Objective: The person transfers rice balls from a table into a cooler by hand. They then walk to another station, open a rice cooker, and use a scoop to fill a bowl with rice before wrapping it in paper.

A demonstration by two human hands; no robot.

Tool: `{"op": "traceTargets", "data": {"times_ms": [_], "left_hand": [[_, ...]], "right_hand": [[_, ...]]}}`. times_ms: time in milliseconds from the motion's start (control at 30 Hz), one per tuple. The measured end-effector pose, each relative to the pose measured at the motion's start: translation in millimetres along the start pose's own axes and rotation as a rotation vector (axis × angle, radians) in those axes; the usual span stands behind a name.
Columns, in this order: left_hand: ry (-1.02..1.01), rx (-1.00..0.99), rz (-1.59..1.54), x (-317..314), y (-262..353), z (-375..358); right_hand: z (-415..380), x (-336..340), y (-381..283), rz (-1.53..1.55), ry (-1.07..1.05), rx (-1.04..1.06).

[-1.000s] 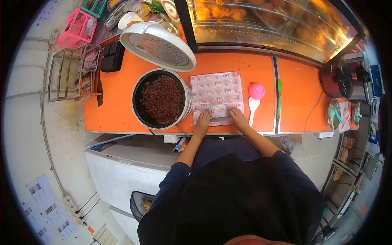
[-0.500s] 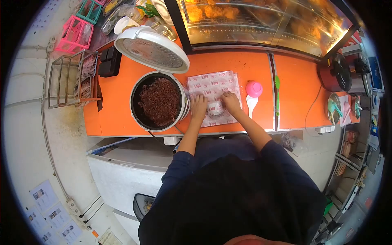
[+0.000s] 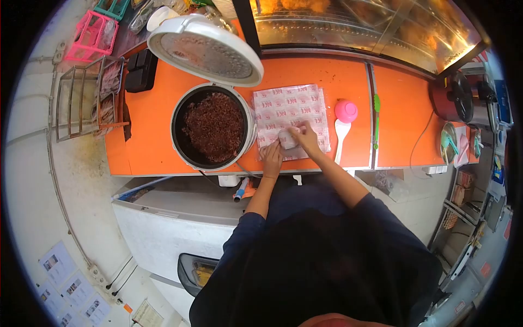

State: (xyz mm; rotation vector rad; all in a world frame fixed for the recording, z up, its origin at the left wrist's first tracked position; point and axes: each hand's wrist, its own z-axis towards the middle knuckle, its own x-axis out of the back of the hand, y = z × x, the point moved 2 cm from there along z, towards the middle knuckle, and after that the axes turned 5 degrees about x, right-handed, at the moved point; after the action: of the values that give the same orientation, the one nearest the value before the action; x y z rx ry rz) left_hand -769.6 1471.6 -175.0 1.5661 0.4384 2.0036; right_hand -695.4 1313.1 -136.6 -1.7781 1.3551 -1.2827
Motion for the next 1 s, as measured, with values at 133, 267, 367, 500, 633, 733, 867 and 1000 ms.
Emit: {"op": "traceTargets", "data": {"times_ms": [133,267,367,500,633,733,867,1000], "left_hand": [[-0.142,0.037,0.061,-4.9,-8.8,-15.2],[-0.245,0.084,0.223,-3.8,9.8,-17.1],[-0.383,0.177,0.148,4.3,14.2,-10.2],[-0.420,0.229,-0.071,36.5,46.4,18.8],[-0.522,0.303,-0.946,44.7,95.0,49.2],[-0.751,0.295,-1.170,33.4,135.9,74.1],[-1.251,0.355,-1.026,16.5,207.6,127.9],[-0.807,-0.242,-0.211,-80.7,226.4,150.7]], "right_hand": [[23.6,-34.7,3.0,-0.279,-0.216,0.343],[2.7,-42.7,-31.0,-0.663,-0.055,0.171],[5.2,-41.0,-22.2,-0.540,-0.009,0.197],[29.6,-12.7,7.0,-0.360,-0.196,0.194],[-1.4,28.6,0.5,0.711,-0.320,-0.262],[-34.8,78.7,-28.2,1.442,-0.079,-0.399],[-41.1,179.4,76.2,1.695,0.050,-0.111],[-38.4,292.5,171.1,1.049,0.920,-0.206]]}}
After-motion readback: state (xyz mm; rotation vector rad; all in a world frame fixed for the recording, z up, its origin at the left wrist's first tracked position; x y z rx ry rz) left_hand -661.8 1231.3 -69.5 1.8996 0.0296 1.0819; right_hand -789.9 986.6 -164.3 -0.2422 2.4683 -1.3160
